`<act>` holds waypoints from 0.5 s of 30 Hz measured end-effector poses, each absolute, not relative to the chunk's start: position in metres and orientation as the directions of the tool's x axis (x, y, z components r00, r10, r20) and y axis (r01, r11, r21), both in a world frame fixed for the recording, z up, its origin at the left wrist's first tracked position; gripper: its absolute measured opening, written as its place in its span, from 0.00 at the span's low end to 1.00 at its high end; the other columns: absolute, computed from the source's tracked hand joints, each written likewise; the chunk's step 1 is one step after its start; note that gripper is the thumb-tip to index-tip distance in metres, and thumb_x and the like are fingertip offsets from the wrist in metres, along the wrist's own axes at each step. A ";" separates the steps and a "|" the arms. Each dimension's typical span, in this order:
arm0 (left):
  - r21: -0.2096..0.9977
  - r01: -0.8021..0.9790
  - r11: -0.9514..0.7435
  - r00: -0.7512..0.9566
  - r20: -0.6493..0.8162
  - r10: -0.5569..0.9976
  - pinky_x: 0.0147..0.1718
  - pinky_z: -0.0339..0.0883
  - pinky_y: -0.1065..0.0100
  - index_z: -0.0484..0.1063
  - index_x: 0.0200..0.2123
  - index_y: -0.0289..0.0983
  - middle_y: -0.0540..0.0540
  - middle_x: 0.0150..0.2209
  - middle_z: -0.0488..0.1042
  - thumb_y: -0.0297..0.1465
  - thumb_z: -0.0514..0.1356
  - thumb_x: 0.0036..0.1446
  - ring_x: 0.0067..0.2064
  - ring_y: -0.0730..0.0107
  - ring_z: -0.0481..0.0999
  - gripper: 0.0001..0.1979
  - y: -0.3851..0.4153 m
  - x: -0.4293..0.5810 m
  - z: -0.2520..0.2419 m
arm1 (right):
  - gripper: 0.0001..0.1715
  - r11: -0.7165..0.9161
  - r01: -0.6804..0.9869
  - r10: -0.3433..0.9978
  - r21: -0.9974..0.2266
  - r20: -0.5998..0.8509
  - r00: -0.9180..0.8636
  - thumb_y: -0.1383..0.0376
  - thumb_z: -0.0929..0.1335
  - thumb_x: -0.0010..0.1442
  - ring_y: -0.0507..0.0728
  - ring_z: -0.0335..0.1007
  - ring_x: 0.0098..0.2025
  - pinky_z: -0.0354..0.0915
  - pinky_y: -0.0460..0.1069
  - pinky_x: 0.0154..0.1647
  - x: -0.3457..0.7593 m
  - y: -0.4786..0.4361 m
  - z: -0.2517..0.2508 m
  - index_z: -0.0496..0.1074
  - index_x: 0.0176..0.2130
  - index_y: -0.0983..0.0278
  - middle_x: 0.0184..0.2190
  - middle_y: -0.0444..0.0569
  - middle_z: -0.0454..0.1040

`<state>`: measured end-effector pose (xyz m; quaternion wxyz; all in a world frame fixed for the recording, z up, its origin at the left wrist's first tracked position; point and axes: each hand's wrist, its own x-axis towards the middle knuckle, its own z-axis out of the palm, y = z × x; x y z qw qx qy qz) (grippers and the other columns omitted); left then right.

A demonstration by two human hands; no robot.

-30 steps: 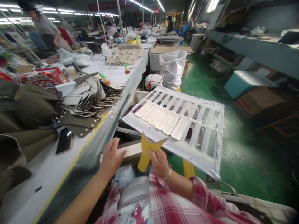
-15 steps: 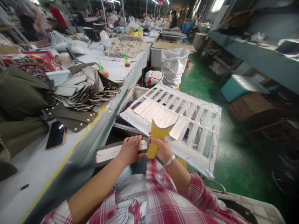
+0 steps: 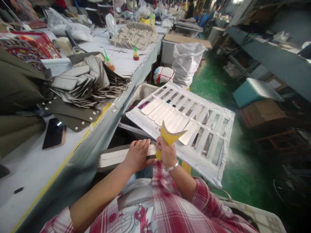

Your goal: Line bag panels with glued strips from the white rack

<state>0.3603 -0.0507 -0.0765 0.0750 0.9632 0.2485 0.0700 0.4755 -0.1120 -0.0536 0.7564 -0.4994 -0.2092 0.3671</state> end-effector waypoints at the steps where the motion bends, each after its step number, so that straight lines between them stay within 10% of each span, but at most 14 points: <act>1: 0.183 0.471 -0.863 0.865 0.094 0.492 0.50 0.53 0.56 0.56 0.58 0.30 0.37 0.52 0.66 0.53 0.55 0.50 0.51 0.54 0.64 0.40 -0.050 0.361 -0.076 | 0.26 0.224 -0.332 0.756 -0.916 -0.051 0.653 0.59 0.67 0.55 0.46 0.47 0.20 0.48 0.44 0.19 0.475 -0.111 -0.053 0.63 0.52 0.62 0.21 0.38 0.55; 15: 0.243 0.475 -0.846 0.864 0.052 0.500 0.50 0.52 0.56 0.55 0.58 0.32 0.37 0.52 0.66 0.48 0.58 0.51 0.52 0.54 0.63 0.37 -0.043 0.363 -0.075 | 0.19 0.086 0.060 0.721 -0.994 0.104 0.685 0.58 0.60 0.62 0.49 0.49 0.20 0.52 0.46 0.19 0.471 -0.100 -0.082 0.65 0.51 0.61 0.21 0.41 0.57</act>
